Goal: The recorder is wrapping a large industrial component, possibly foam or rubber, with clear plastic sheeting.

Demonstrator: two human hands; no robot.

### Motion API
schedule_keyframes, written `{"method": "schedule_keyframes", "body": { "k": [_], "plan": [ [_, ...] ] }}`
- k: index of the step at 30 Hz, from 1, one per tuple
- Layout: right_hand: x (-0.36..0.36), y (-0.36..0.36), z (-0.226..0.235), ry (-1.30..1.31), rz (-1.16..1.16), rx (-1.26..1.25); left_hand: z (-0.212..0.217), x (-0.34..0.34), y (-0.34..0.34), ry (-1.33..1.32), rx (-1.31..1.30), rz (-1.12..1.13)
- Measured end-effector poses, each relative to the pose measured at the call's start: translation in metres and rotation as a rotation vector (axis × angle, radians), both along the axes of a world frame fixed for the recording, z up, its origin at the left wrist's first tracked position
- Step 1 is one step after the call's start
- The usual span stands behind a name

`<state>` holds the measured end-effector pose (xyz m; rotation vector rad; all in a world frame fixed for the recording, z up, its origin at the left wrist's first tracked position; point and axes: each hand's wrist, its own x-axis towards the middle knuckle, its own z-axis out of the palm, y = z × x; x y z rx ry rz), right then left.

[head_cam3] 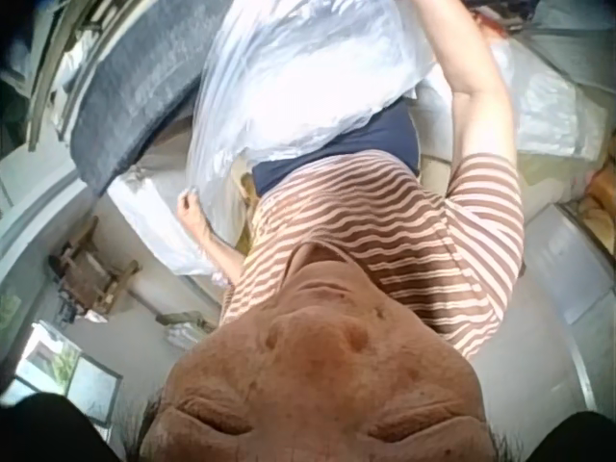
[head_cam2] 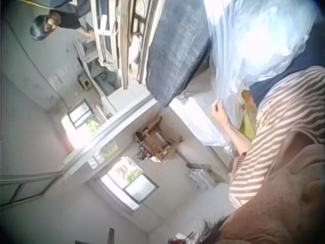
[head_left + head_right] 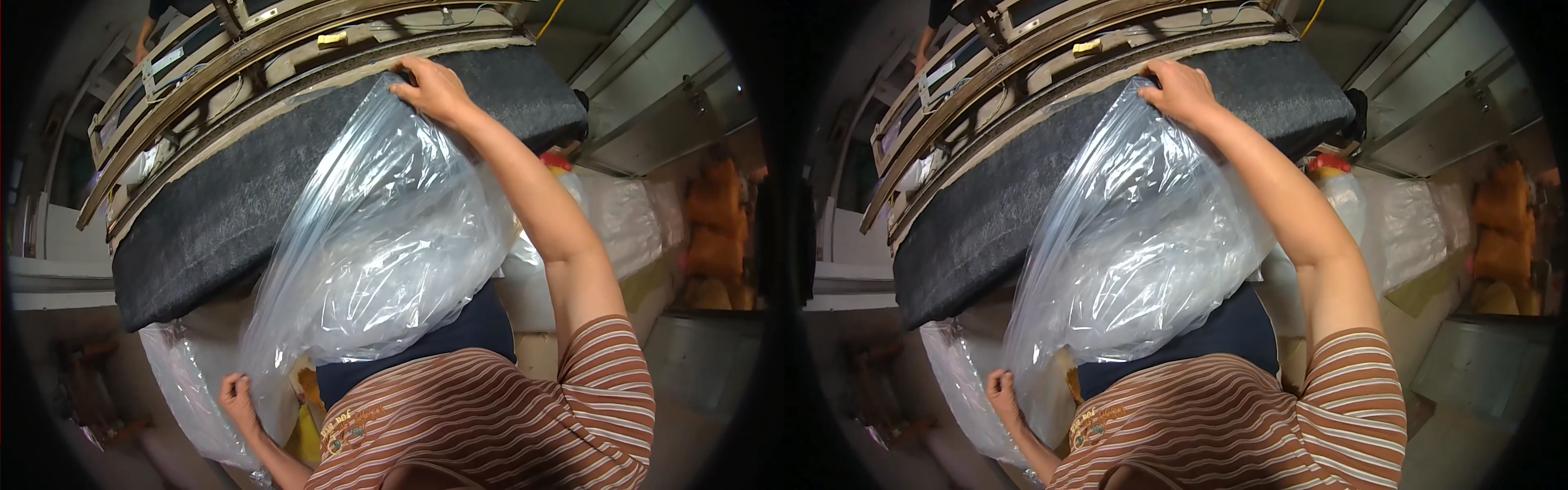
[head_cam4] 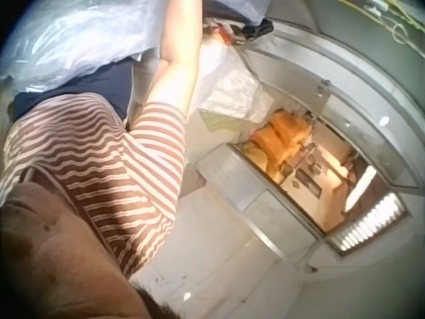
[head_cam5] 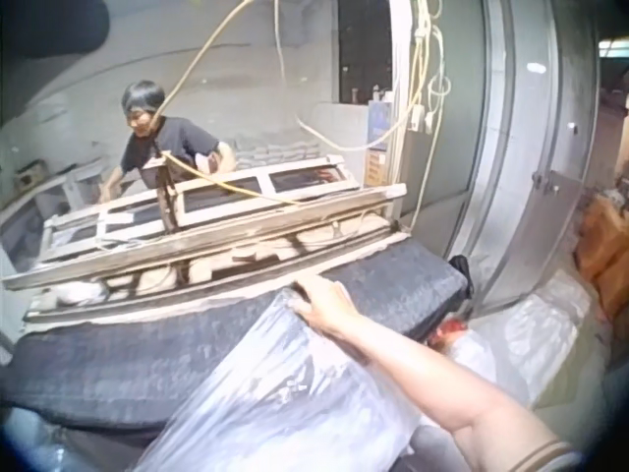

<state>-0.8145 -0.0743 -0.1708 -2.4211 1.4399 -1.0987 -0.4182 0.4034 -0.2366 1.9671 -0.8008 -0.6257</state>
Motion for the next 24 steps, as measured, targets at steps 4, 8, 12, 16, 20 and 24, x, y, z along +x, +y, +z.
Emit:
{"method": "schedule_keyframes", "body": {
  "k": [4,8,12,16,20,24],
  "plan": [
    [0.003,-0.017,0.011,-0.082,0.123,0.374,-0.010,-0.001,-0.021,0.058,-0.066,0.121],
    [0.003,-0.004,0.041,-0.487,0.392,0.580,0.005,0.057,-0.038,0.069,-0.100,0.359],
    [0.017,0.018,0.060,-0.976,0.454,0.591,0.069,0.067,-0.111,0.010,-0.549,0.406],
    [0.031,0.011,0.047,-0.824,-0.042,-0.019,0.073,0.103,-0.206,-0.386,-0.542,0.388],
    [0.013,-0.030,-0.005,-0.730,-0.207,0.008,0.046,0.130,-0.286,-0.449,-0.503,0.108],
    [0.006,-0.047,-0.008,-0.680,-0.247,0.052,0.042,0.145,-0.331,-0.417,-0.508,0.063]
  ]
}}
